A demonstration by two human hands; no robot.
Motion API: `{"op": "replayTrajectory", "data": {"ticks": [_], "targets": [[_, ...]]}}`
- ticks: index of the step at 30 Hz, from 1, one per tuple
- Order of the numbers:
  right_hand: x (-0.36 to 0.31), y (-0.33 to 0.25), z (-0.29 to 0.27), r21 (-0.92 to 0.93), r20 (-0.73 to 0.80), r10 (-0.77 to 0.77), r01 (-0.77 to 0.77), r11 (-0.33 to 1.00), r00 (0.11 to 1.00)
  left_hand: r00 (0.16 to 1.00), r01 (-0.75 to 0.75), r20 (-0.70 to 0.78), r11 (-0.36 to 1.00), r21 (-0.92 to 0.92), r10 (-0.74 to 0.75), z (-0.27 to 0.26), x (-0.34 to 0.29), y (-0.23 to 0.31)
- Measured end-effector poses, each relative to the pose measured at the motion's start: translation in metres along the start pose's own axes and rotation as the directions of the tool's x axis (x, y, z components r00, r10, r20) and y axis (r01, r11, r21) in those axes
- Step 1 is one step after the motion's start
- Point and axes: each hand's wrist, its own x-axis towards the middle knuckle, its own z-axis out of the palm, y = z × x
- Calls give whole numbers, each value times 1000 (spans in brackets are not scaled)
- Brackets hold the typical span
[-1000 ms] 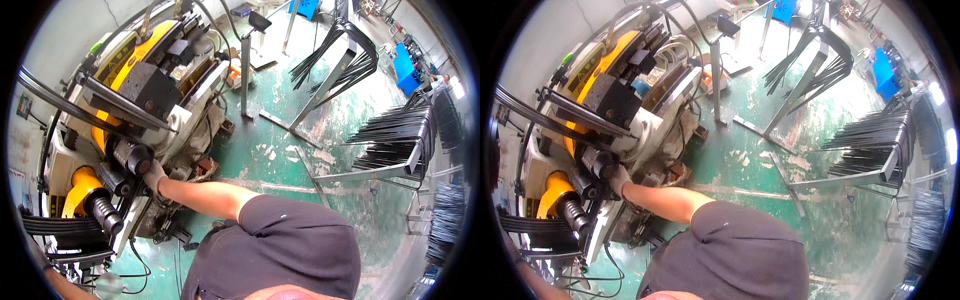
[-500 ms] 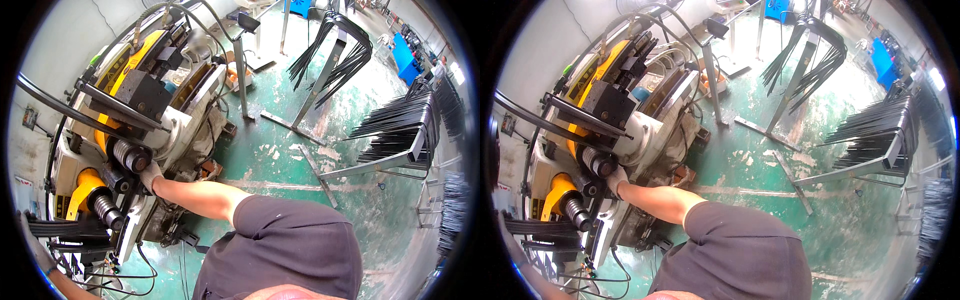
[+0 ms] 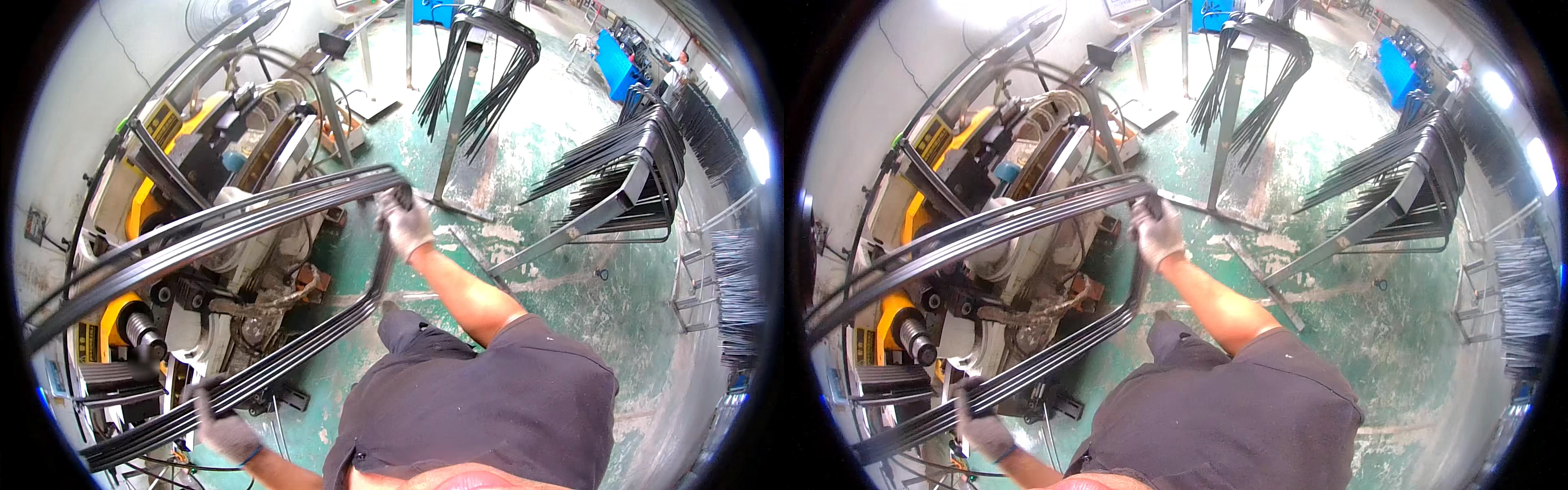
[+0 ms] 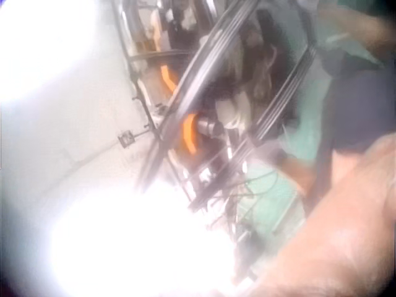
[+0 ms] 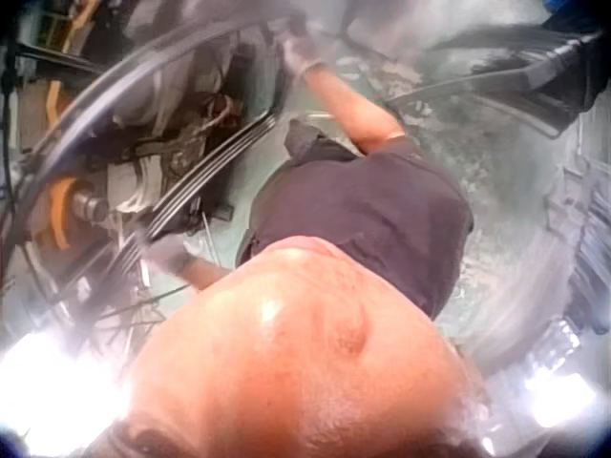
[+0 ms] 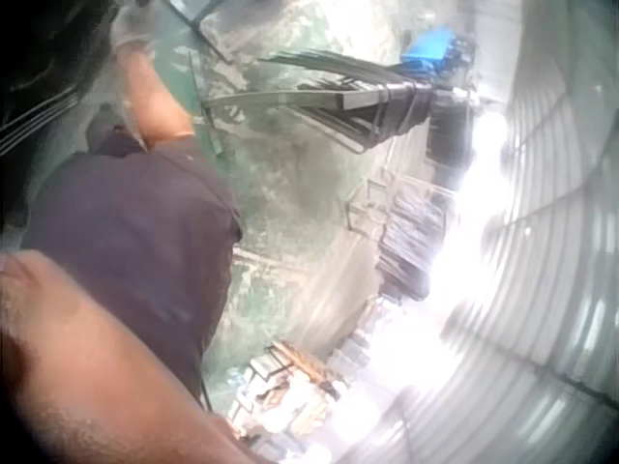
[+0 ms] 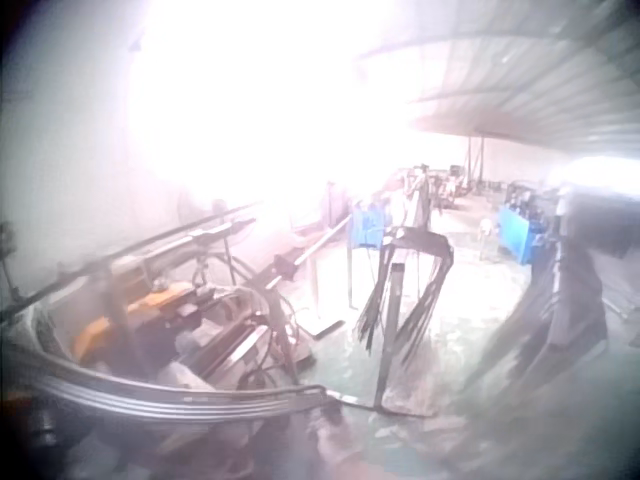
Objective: The person picks up metal strips from a pile, feeds them into a roller bending machine to curve them, and then places the finished curved pieces onto a vertical storage rack.
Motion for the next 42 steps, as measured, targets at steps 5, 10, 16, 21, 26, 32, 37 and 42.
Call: {"op": "replayTrajectory", "data": {"ticks": [5, 10, 16, 21, 26, 32, 37, 42], "targets": [[114, -111, -100, -114, -13, -68, 67, 991, 998, 861, 417, 488, 746, -520, -142, 124, -67, -89], [278, -190, -183, -600, -15, -387, 301, 741, 922, 613, 784, 738, 332, -524, -282, 313, -115, -124], [509, -240, -267, -936, 204, -526, 322, 144, 826, 336, 918, 835, 352, -186, -436, 501, -151, -111], [627, -222, -316, -976, 215, -333, 212, -48, 918, 490, 722, 766, 687, -89, -416, 564, -137, -79], [737, -236, -308, -955, 143, -329, 43, -292, 933, 593, 717, 596, 692, -84, -542, 582, -113, -100], [772, -254, -292, -818, -93, -644, -427, -385, 760, 667, 710, 364, 703, -44, -650, 548, -125, -122], [738, -187, -282, -996, 14, -696, 68, 50, 718, 640, 767, 144, 641, -45, -755, 479, -148, -166], [614, 52, -400, -971, 135, -203, 170, 166, 970, 768, 640, 73, 768, -24, -637, 446, -162, -157]]}}
